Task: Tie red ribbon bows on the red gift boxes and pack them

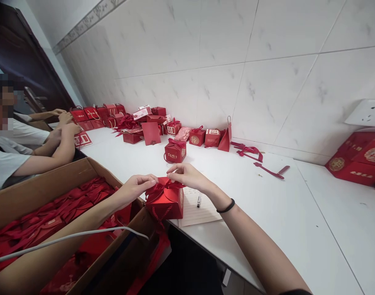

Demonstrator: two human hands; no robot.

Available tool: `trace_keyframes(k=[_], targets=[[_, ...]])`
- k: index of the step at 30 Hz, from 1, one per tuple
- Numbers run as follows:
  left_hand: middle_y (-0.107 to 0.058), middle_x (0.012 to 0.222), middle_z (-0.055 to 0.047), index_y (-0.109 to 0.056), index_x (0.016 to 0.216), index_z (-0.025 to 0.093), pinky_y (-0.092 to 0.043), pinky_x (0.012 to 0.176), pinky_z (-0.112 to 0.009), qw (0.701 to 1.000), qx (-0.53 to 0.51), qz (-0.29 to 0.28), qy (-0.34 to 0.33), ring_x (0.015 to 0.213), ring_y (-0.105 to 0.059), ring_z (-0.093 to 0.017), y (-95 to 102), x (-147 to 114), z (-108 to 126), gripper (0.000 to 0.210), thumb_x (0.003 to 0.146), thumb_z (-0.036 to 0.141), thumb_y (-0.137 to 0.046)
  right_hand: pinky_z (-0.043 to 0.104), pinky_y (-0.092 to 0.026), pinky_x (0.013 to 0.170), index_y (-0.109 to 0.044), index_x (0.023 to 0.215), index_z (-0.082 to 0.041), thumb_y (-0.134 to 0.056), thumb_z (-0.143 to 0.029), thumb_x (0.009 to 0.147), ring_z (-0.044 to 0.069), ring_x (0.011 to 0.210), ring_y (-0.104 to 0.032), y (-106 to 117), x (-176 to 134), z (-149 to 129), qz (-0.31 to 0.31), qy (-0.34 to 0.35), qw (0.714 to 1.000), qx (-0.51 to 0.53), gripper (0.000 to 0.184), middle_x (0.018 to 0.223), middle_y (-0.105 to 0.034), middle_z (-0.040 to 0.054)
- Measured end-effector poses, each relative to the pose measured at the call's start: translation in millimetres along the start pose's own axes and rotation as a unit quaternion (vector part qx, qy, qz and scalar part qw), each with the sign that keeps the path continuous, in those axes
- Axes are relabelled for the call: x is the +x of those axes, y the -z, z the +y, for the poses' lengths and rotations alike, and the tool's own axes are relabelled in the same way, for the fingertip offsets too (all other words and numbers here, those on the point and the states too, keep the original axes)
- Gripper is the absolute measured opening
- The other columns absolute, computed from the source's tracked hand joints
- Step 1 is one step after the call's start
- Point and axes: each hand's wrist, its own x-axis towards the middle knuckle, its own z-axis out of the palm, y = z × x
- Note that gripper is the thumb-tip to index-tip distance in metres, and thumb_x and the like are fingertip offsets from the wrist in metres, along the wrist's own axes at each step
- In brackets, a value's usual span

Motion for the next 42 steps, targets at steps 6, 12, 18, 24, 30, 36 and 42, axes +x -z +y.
trace_keyframes(k=[6, 12, 18, 24, 30, 36, 42], targets=[[-0.048, 0.061, 0.003, -0.050, 0.063, 0.014, -0.037, 0.059, -0.023, 0.996, -0.084, 0.007, 0.027, 0.058, -0.043, -0.008, 1.4, -0.8, -5.2, 0.031, 0.073, 0.042, -0.059, 0.019, -0.022, 0.042, -0.057, 0.086, -0.014, -0.059, -0.036, 0.072, 0.007, 0.051, -0.043, 2.2, 2.5, 5.4, -0.025, 0.009, 1.000, 0.013, 0.026, 0.064, -0.054, -0.0015], [-0.044, 0.060, 0.005, -0.048, 0.067, 0.016, -0.034, 0.057, -0.022, 0.999, -0.043, 0.008, 0.005, 0.055, -0.039, -0.007, -1.5, -2.3, -0.8, 0.032, 0.078, 0.045, -0.053, 0.020, -0.021, 0.044, -0.056, 0.079, -0.013, -0.060, -0.045, 0.072, 0.004, 0.044, -0.031, 0.9, 4.2, 8.7, -0.027, 0.005, 0.999, 0.032, 0.032, 0.051, -0.039, -0.0082], [-0.053, 0.074, 0.001, -0.055, 0.084, 0.016, -0.040, 0.067, -0.025, 0.997, -0.064, -0.036, -0.019, 0.069, -0.049, -0.011, 2.6, -4.1, 1.0, 0.022, 0.077, 0.037, -0.056, 0.020, -0.024, 0.047, -0.057, 0.077, -0.013, -0.059, -0.046, 0.073, 0.006, 0.048, -0.035, 4.0, 1.8, 4.9, -0.001, 0.014, 1.000, 0.012, 0.033, 0.054, -0.043, -0.0061], [-0.051, 0.075, 0.001, -0.055, 0.084, 0.016, -0.041, 0.070, -0.026, 0.998, 0.042, -0.015, -0.050, 0.072, -0.050, -0.012, 5.2, -7.8, 5.6, 0.019, 0.071, 0.028, -0.061, 0.020, -0.026, 0.046, -0.057, 0.079, -0.013, -0.059, -0.044, 0.076, 0.007, 0.051, -0.040, 6.3, -0.2, 2.5, -0.037, 0.024, 0.999, -0.026, 0.031, 0.058, -0.048, -0.0043], [-0.056, 0.080, -0.002, -0.055, 0.084, 0.016, -0.043, 0.070, -0.027, 0.995, 0.079, 0.002, -0.053, 0.075, -0.052, -0.014, 9.7, -10.2, 9.9, 0.018, 0.075, 0.031, -0.056, 0.024, -0.041, 0.057, -0.058, 0.085, -0.015, -0.052, -0.035, 0.084, 0.013, 0.066, -0.055, 7.8, -2.3, 6.7, -0.029, 0.067, 0.992, -0.107, 0.021, 0.075, -0.060, 0.0030], [-0.059, 0.084, -0.003, -0.058, 0.086, 0.017, -0.044, 0.074, -0.029, 0.994, 0.101, -0.004, -0.049, 0.081, -0.055, -0.016, 14.7, -9.7, 14.7, 0.020, 0.075, 0.033, -0.056, 0.029, -0.043, 0.071, -0.058, 0.081, -0.017, -0.053, -0.018, 0.083, 0.016, 0.078, -0.054, -12.8, -22.5, -16.6, 0.120, 0.243, 0.909, -0.317, 0.006, 0.081, -0.059, 0.0035], [-0.061, 0.083, -0.002, -0.060, 0.084, 0.016, -0.044, 0.075, -0.029, 0.995, 0.080, -0.020, -0.051, 0.080, -0.056, -0.016, 13.3, -2.8, 8.3, 0.020, 0.075, 0.034, -0.057, 0.034, -0.041, 0.079, -0.059, 0.087, -0.013, -0.053, -0.023, 0.085, 0.021, 0.086, -0.051, -61.5, -37.5, -15.3, 0.006, 0.348, 0.802, -0.486, 0.012, 0.086, -0.059, 0.0084]])
